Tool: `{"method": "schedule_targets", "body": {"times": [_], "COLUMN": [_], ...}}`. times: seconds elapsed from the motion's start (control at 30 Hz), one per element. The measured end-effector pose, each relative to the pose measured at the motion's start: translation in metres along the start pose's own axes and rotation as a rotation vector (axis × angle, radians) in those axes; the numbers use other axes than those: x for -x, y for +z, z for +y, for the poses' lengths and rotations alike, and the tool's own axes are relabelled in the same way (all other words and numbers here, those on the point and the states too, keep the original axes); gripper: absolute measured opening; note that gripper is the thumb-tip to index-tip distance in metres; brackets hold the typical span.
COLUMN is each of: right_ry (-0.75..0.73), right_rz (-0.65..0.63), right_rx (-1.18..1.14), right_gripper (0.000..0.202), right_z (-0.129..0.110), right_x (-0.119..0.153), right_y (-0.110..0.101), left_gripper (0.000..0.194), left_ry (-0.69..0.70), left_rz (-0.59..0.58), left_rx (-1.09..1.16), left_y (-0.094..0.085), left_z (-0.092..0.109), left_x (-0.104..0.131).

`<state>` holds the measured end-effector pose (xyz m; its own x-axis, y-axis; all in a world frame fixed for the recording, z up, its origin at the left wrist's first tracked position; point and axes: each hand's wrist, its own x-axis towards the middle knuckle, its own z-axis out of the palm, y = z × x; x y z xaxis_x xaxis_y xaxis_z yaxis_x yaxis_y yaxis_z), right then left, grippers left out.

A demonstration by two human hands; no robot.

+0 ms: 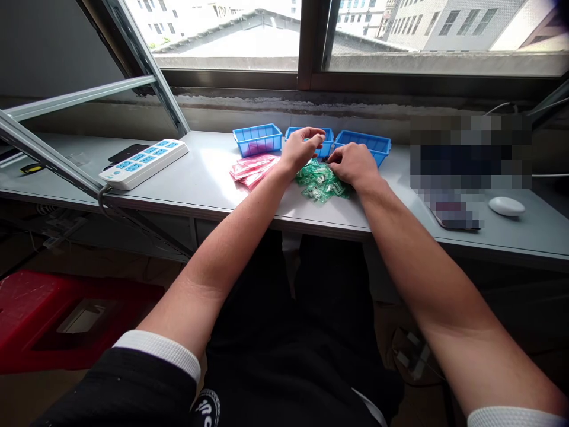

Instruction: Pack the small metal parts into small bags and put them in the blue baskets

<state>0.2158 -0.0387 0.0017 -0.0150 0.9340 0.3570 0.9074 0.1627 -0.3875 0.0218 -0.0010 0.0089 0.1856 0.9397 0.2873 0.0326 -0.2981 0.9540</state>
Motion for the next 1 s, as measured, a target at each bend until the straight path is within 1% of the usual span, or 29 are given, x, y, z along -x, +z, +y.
{"method": "schedule_targets", "body": {"times": [0.13,0.23,0.37,0.47,0.6,0.7,0.77,0.87,0.9,1.0], "right_ry": [0.009,0.005,0.014,-0.006,-0.015,0.007,0.015,0.021,0.013,-0.036], "right_rz": [0.002,0.03,0.048,0.085,0.157,0.168,0.178,0.214,0.227,0.247], "right_rx": [0.012,0.021,-0.032,-0.147,-0.413,-0.563,-0.62,-0.631,-0.618,-0.58], "right_gripper": [0.026,0.027,0.027,0.023,0.013,0.015,0.016,0.016,0.016,0.015], "right_z": [-0.003,-0.006,-0.007,-0.008,-0.014,-0.017,-0.017,-0.016,-0.015,-0.015], "right_x": [0.001,0.002,0.003,0.003,0.002,-0.001,-0.002,-0.003,-0.002,-0.001], "right_y": [-0.002,-0.005,-0.007,-0.008,-0.008,-0.007,-0.006,-0.006,-0.006,-0.008], "left_gripper": [0.018,0.016,0.016,0.015,0.019,0.021,0.02,0.012,0.014,0.029], "left_ry": [-0.005,-0.002,0.007,0.01,0.056,0.085,0.092,0.092,0.091,0.088], "left_rz": [-0.007,-0.01,-0.023,-0.024,-0.035,-0.054,-0.065,-0.067,-0.074,-0.118], "left_rx": [-0.006,-0.005,-0.012,-0.018,-0.022,-0.044,-0.047,-0.054,-0.056,-0.044], "left_y": [0.0,0.0,0.0,-0.001,-0.002,-0.001,0.0,-0.001,-0.001,-0.001], "left_z": [0.001,0.0,-0.001,-0.003,-0.008,-0.012,-0.014,-0.015,-0.015,-0.011], "left_x": [0.001,0.001,0.001,0.0,-0.004,-0.007,-0.008,-0.007,-0.006,-0.003]}}
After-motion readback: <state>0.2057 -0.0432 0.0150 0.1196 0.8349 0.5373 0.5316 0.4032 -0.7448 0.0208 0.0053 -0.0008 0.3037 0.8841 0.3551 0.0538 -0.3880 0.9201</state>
